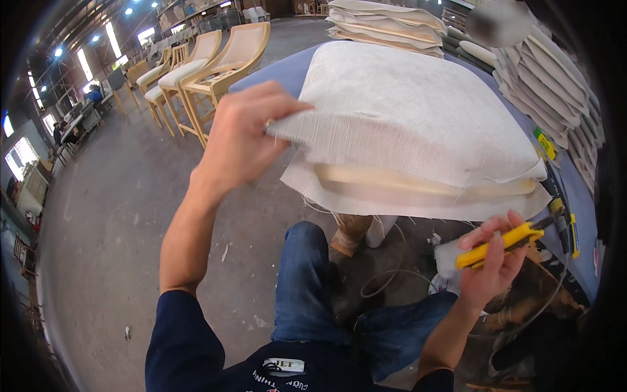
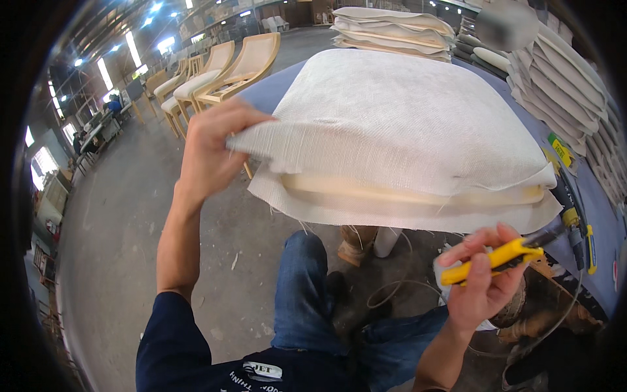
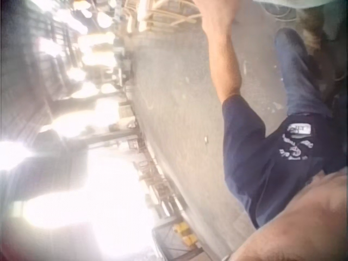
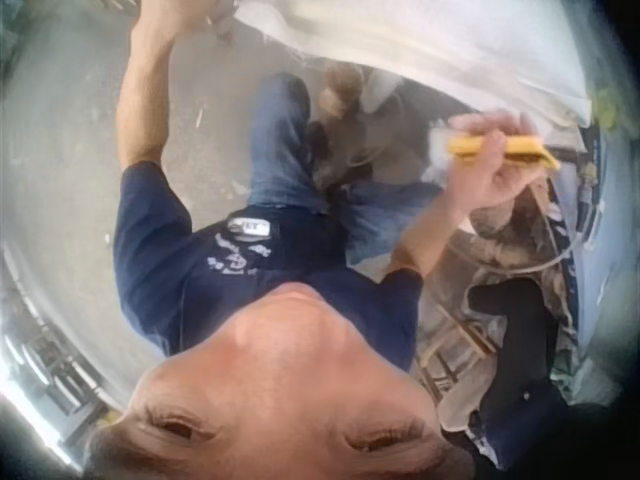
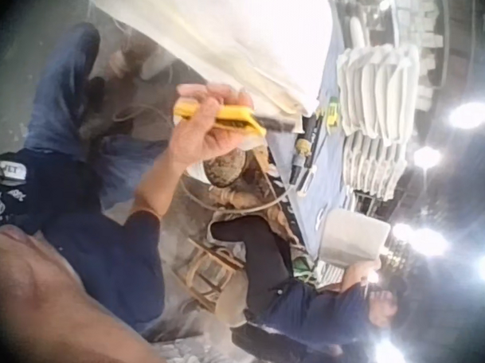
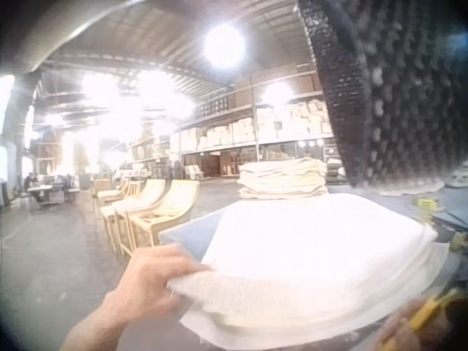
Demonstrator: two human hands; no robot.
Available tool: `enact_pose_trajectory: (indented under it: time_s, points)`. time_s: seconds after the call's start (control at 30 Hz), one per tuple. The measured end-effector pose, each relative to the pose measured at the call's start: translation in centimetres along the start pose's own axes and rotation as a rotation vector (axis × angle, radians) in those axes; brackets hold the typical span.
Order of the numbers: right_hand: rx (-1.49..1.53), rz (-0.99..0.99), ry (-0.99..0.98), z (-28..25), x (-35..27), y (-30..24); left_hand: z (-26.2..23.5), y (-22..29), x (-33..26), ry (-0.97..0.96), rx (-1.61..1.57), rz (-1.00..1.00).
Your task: The person covers a foam cushion with white fabric, smooths it, and secures the edges using a staple gun. They then trim excess fabric with a utility knife and place the finished cushion on a stack.
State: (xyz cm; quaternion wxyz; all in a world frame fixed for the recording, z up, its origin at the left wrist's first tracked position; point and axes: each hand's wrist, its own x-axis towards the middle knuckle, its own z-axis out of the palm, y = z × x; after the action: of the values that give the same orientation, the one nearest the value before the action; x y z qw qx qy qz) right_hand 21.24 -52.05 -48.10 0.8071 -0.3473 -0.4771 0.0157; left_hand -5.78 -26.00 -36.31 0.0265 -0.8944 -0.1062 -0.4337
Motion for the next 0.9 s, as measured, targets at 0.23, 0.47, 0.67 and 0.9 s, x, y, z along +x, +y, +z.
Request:
enact_pose_trajectory:
  time_s: [0.23,0.47,0.67,0.9]
  points:
    - [-0.205,0.021,-0.142,3.8,3.7,-2.0,2.3,-6.2,2.9,-0.261,-0.867,-0.253]
    - [-0.439,0.022,-0.175,2.1,5.9,-4.6,4.7,-1.4,-1.4,0.202,-0.459,0.125]
    - [-0.478,-0.200,-0.303,6.8,6.0,-5.7,3.9,4.8,-4.5,0.251,-0.603,0.275]
    - [-0.364,-0.538,-0.207,18.1,5.5,-2.5,6.1,6.3,-3.5,0.279,-0.717,-0.236]
